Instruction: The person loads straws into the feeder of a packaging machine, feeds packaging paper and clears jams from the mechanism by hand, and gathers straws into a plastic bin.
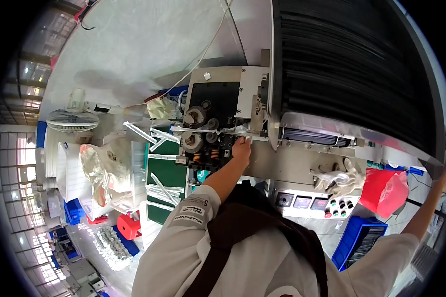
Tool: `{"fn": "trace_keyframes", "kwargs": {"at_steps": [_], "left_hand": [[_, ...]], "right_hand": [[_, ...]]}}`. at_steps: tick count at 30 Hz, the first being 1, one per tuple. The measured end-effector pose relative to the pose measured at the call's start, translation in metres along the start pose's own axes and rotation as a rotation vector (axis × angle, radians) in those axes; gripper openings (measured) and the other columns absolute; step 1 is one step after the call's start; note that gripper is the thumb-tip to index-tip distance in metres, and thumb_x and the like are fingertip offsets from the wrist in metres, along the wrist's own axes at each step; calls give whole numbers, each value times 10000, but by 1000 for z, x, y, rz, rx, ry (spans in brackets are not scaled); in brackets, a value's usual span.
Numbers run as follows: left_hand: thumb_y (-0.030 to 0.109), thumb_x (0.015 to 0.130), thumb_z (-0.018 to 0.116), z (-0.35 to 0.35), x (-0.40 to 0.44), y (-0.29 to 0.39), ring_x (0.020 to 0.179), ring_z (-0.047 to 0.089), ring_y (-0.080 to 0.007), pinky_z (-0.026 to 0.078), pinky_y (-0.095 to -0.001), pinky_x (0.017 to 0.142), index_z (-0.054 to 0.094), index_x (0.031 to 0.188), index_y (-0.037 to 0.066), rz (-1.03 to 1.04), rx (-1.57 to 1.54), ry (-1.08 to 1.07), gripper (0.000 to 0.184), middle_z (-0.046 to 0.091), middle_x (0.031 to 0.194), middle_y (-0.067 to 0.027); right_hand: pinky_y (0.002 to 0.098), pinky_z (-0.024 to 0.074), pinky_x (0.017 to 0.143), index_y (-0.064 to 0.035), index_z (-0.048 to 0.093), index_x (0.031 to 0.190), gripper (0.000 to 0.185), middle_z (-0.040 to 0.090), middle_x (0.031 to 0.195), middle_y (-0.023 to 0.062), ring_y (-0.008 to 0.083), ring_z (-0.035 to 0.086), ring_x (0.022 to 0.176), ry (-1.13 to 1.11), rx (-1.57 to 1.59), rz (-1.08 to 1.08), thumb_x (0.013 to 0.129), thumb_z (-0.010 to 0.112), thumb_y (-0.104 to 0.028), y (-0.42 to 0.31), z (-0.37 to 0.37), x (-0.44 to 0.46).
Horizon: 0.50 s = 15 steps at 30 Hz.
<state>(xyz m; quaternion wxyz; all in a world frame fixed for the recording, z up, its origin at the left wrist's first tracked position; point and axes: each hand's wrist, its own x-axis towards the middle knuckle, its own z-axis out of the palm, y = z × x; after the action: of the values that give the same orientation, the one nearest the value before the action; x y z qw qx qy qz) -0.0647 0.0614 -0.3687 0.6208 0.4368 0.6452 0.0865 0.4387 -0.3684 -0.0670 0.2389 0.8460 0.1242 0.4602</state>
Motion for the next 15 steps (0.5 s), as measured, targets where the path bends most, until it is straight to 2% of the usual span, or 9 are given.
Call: {"fn": "trace_keyframes", "kwargs": {"at_steps": [2, 3, 4, 6, 7, 10, 13, 15], "left_hand": [[245, 811, 532, 6, 13, -11, 760, 544, -155, 427, -310, 634, 526, 1064, 117, 8, 73, 236, 284, 573, 904, -55], [267, 803, 541, 5, 3, 3, 797, 558, -170, 430, -312, 627, 537, 1065, 99, -89, 36, 269, 311, 579, 968, -76], [267, 803, 541, 6, 6, 2, 797, 558, -170, 430, -312, 627, 537, 1065, 99, -89, 36, 273, 311, 579, 968, -76], [304, 753, 593, 4, 17, -10, 846, 560, -175, 440, -330, 629, 542, 1057, 86, -7, -154, 283, 377, 575, 1002, -86], [304, 753, 593, 2, 24, -16, 846, 560, -175, 440, -330, 629, 542, 1057, 86, -8, -149, 289, 377, 575, 1002, -86], [307, 706, 610, -6, 51, -41, 755, 582, -187, 444, -335, 603, 593, 938, 71, 25, -103, 327, 332, 605, 880, -91], [310, 674, 621, -4, 38, -36, 695, 597, -195, 447, -338, 586, 626, 860, 62, 47, -84, 353, 309, 626, 799, -95], [271, 690, 582, 2, -24, 4, 616, 594, -229, 440, -347, 551, 632, 771, 39, 533, 798, 542, 251, 620, 708, -115]], "right_hand": [[707, 126, 837, -215, 374, 1220, 648, 74, 1321, 292, 620, 65, 1105, 259, 146, -117, 698, 511, -573, 9, -11, 8], [688, 108, 857, -208, 347, 1242, 863, 109, 1307, 310, 605, 108, 1111, -104, 163, 25, 565, 516, -716, 11, -38, 19], [668, 66, 885, -236, 343, 1246, 854, 121, 1297, 324, 594, 102, 1123, -174, 208, 54, 566, 495, -730, 13, -49, 26], [663, 24, 890, -264, 329, 1255, 858, 98, 1310, 310, 592, 76, 1130, -292, 180, 30, 560, 483, -742, 13, -61, 33], [663, 24, 890, -264, 329, 1255, 858, 98, 1310, 310, 592, 76, 1130, -298, 185, 29, 560, 483, -742, 11, -66, 34], [659, -6, 891, -282, 326, 1256, 846, 76, 1322, 295, 583, 49, 1141, -362, 151, 71, 565, 469, -748, 6, -72, 32], [666, 3, 886, -273, 332, 1255, 847, 57, 1331, 281, 581, 31, 1144, -351, 163, 53, 567, 464, -750, 8, -70, 31], [675, 47, 879, -256, 358, 1242, 830, 63, 1329, 281, 597, 28, 1130, -357, 144, 67, 576, 475, -737, 6, -71, 28]]}}
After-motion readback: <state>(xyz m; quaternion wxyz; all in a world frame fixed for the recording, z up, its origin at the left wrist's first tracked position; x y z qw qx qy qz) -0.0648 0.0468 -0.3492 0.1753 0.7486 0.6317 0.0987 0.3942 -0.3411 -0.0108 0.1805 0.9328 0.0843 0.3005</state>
